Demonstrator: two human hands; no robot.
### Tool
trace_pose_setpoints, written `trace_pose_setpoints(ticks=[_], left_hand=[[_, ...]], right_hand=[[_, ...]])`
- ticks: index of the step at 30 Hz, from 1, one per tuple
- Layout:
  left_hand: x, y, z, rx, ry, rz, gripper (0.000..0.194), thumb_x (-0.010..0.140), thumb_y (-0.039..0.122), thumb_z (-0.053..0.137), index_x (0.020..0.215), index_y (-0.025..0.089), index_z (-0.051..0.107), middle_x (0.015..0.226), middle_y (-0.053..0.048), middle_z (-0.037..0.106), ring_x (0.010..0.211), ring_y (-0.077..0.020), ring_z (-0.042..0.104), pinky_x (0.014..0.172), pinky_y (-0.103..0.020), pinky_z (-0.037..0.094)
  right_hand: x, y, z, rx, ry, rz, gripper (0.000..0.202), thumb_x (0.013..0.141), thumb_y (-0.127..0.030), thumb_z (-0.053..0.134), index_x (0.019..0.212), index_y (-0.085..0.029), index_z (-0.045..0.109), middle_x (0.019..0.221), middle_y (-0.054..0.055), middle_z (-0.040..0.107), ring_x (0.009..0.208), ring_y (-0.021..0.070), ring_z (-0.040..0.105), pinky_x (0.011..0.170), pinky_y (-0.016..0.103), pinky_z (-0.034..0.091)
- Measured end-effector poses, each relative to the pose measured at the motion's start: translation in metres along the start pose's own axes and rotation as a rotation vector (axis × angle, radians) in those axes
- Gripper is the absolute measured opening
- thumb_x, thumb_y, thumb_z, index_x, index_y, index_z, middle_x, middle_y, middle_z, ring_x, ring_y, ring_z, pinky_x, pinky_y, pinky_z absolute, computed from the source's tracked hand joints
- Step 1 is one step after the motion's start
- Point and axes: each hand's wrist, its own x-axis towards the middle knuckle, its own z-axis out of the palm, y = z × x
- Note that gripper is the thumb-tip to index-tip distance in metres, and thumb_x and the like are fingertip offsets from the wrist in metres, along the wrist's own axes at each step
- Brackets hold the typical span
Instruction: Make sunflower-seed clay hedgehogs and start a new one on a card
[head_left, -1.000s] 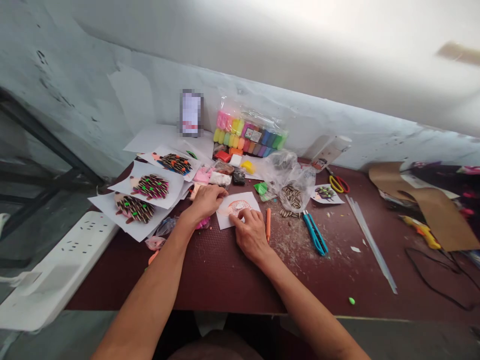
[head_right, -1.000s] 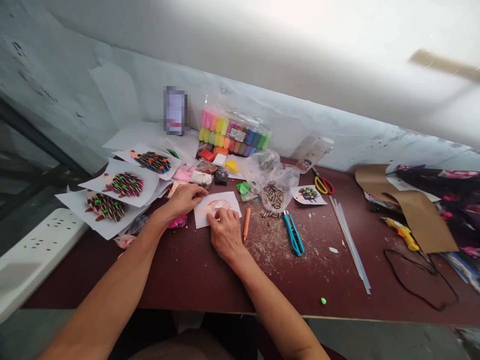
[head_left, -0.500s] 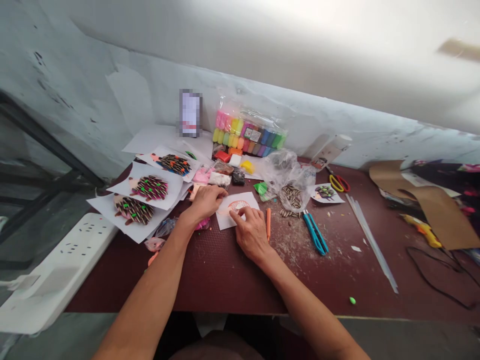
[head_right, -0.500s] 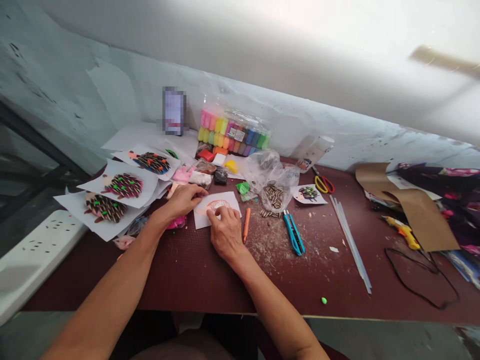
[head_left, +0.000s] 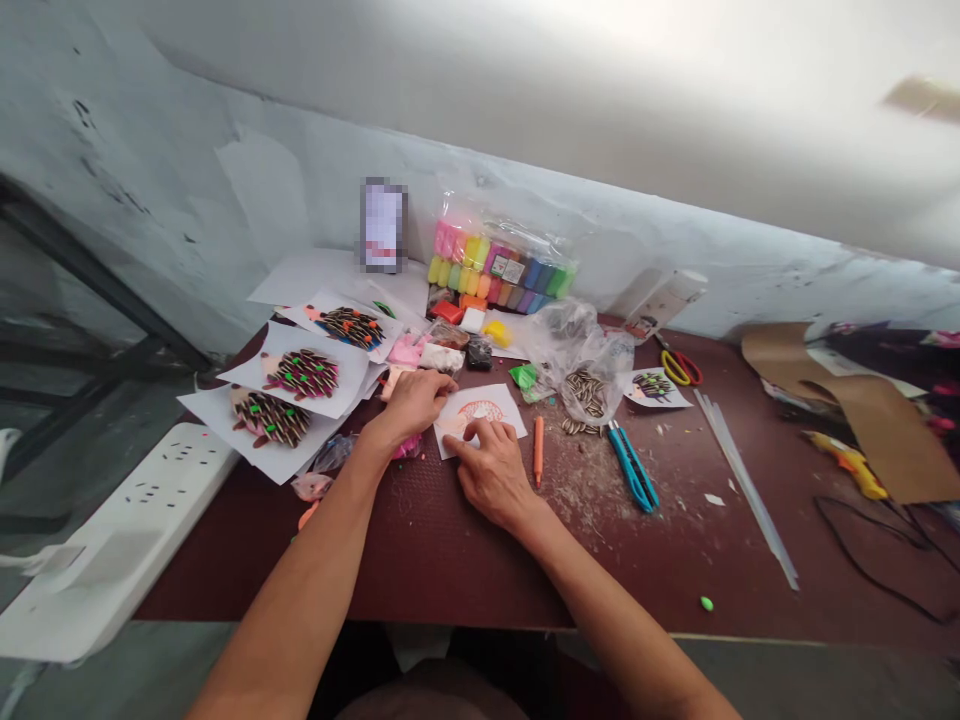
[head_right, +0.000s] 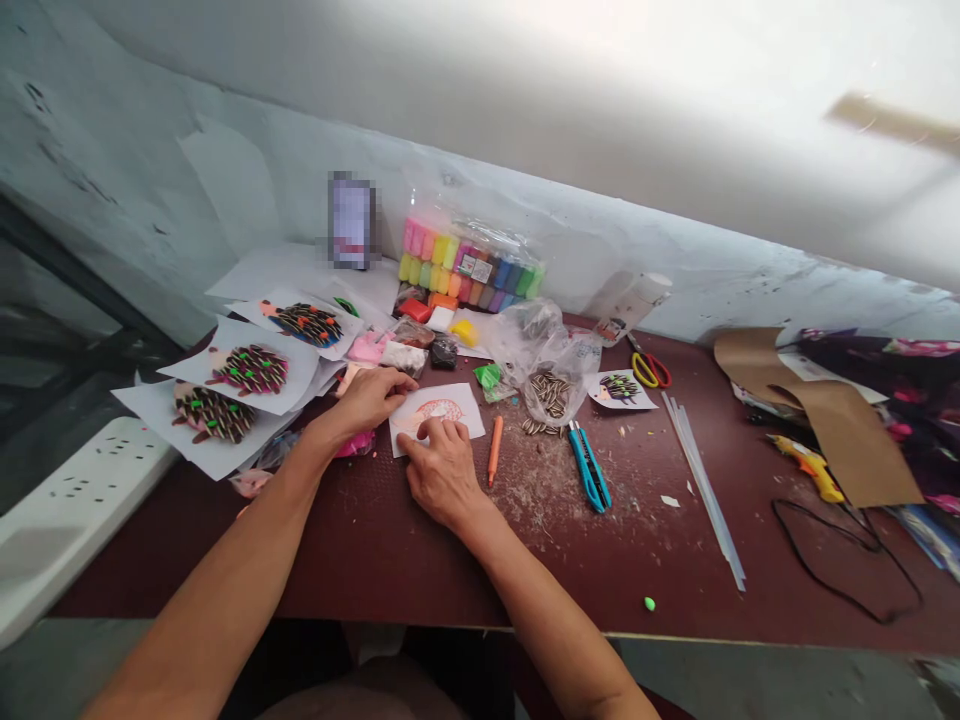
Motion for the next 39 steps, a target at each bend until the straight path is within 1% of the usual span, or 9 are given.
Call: trace_pose_setpoints(ticks=[3,7,10,16,22,28,34,39], left_hand=[[-0.0002,0.0003,0.0003,-0.004,0.006,0.002,0.033,0.083,0.011,0.057,0.108,0.018,0.077,0.104,-0.009,0.077,0.097,-0.0232,0.068,0.092,-0.033,0.049],[-0.0005,0.0006,0.0005,-0.007,0.016,0.001,0.033,0.083,0.011,0.056,0.107,0.019,0.077,0.104,-0.009,0.077,0.097,-0.0232,0.069,0.093,-0.033,0.049],[-0.0004,0.0002,0.0006,-0.018,0.013,0.0,0.033,0.083,0.011,0.056,0.107,0.018,0.077,0.105,-0.01,0.077,0.098,-0.0238,0.069,0.094,-0.034,0.049],[0.0002,-0.0011,0.0022,-0.017,0.021,-0.001,0.033,0.082,0.011,0.057,0.106,0.02,0.078,0.104,-0.008,0.078,0.098,-0.0224,0.068,0.094,-0.033,0.049],[-0.0004,-0.0002,0.0016,-0.025,0.021,0.004,0.033,0.083,0.011,0.056,0.105,0.019,0.078,0.103,-0.009,0.077,0.098,-0.0241,0.069,0.094,-0.034,0.049],[0.0001,-0.0002,0.0006,-0.012,0.013,-0.002,0.032,0.082,0.012,0.057,0.105,0.02,0.078,0.104,-0.008,0.078,0.099,-0.0227,0.069,0.094,-0.032,0.049],[-0.0004,0.0017,0.0,-0.016,0.016,-0.008,0.033,0.082,0.01,0.056,0.105,0.02,0.078,0.105,-0.009,0.078,0.098,-0.0235,0.069,0.094,-0.034,0.049],[-0.0009,0.0025,-0.0002,-0.006,0.011,-0.008,0.033,0.083,0.01,0.056,0.107,0.018,0.078,0.107,-0.01,0.077,0.099,-0.0253,0.069,0.094,-0.036,0.049]], right_hand=[[0.0029,-0.0015,0.0001,0.01,-0.038,-0.018,0.039,0.087,-0.014,0.057,0.122,-0.024,0.068,0.111,0.009,0.057,0.101,0.0232,0.048,0.091,0.037,0.031],[0.0061,-0.0024,-0.0006,0.0,-0.05,0.004,0.038,0.088,-0.016,0.056,0.123,-0.024,0.068,0.109,0.009,0.057,0.101,0.0238,0.048,0.092,0.038,0.03],[0.0066,-0.0024,-0.0012,-0.02,-0.043,0.017,0.037,0.088,-0.016,0.056,0.121,-0.024,0.069,0.108,0.009,0.058,0.1,0.0238,0.047,0.091,0.038,0.031],[0.0057,-0.0016,-0.003,-0.059,-0.018,0.044,0.036,0.088,-0.017,0.055,0.122,-0.023,0.067,0.107,0.009,0.058,0.097,0.0241,0.046,0.089,0.037,0.031],[0.004,0.0007,-0.0026,-0.076,0.025,0.052,0.037,0.088,-0.015,0.055,0.122,-0.021,0.067,0.108,0.01,0.059,0.098,0.0245,0.046,0.088,0.037,0.031],[0.0048,-0.0007,-0.0003,-0.046,-0.011,-0.01,0.038,0.087,-0.015,0.056,0.122,-0.024,0.067,0.11,0.009,0.057,0.098,0.0236,0.046,0.09,0.037,0.031],[0.0058,-0.0015,-0.001,-0.077,-0.009,0.032,0.039,0.088,-0.015,0.056,0.124,-0.024,0.067,0.11,0.01,0.057,0.098,0.0241,0.046,0.09,0.037,0.032],[0.005,-0.0012,-0.001,-0.063,-0.013,0.036,0.037,0.088,-0.014,0.055,0.122,-0.023,0.067,0.108,0.01,0.059,0.097,0.0239,0.047,0.089,0.037,0.032]])
